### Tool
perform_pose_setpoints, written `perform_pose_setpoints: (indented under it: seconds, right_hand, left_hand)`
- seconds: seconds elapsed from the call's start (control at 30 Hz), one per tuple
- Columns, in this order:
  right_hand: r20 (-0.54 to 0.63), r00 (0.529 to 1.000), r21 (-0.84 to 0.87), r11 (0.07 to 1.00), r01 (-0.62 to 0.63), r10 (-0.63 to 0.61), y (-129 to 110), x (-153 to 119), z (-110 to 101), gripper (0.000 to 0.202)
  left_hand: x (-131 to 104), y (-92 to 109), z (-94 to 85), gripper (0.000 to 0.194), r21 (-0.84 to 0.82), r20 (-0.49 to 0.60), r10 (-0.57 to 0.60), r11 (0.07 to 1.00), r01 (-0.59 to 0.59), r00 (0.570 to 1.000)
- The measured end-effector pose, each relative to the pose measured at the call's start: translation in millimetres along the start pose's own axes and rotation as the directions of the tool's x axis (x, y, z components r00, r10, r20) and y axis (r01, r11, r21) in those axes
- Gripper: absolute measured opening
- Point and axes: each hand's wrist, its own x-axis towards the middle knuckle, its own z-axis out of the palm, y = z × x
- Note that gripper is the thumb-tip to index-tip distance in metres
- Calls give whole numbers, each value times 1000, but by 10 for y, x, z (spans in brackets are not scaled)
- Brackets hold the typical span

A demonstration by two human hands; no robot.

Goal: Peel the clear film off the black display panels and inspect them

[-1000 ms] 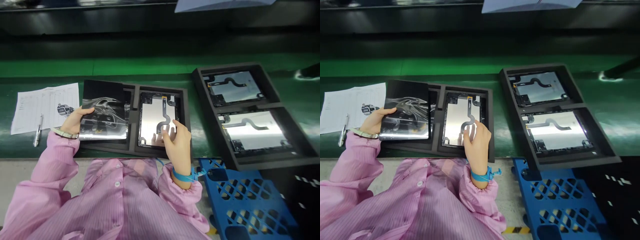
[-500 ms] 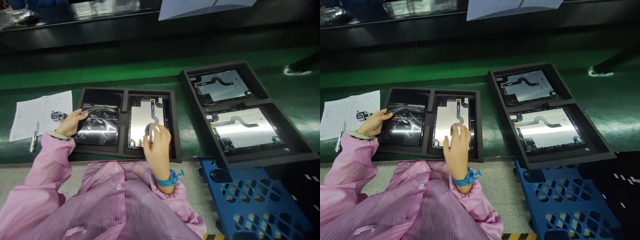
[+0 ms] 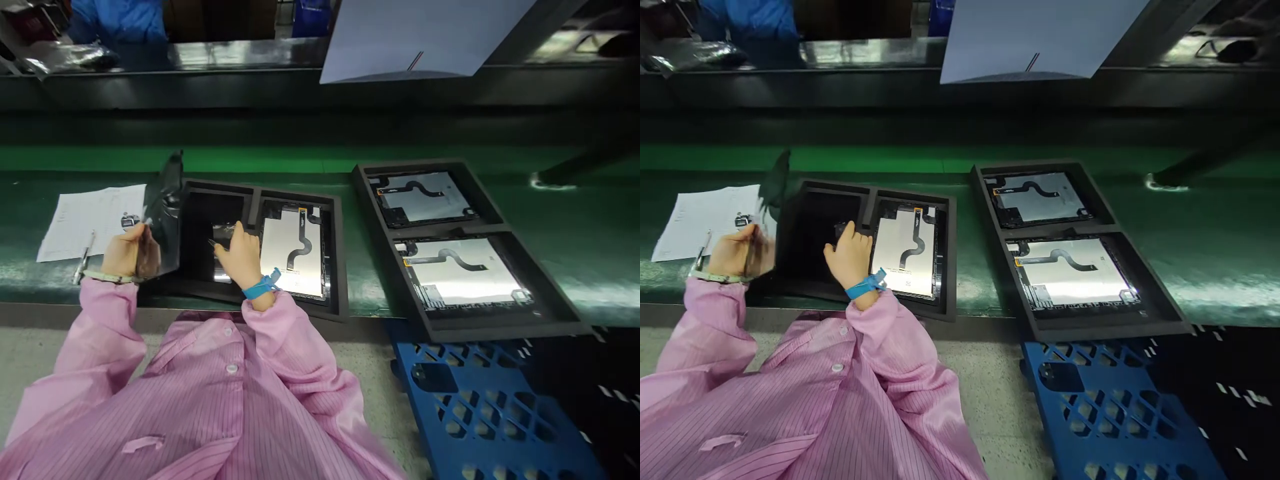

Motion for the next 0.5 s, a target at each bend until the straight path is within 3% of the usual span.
perform_pose_setpoints:
  seconds: [0.1,0.2,0.33,0.5]
  right_hand:
    - [-8,999,120,992,-36,37,2,36,-23,42]
    - [-40,997,229,972,-49,60,10,71,-23,42]
    - [-118,993,341,940,28,13,-82,94,70,38]
    - [-216,976,435,894,106,-11,-220,109,126,39]
  left_hand:
    - [36,-119,-49,36,-90,-6,-70,994,69,998]
    - [36,-180,-95,28,-160,21,-62,985,65,998]
    - [47,-230,-147,15,-213,82,-31,976,48,996]
    - [130,-269,-164,23,-249,103,-25,967,50,994]
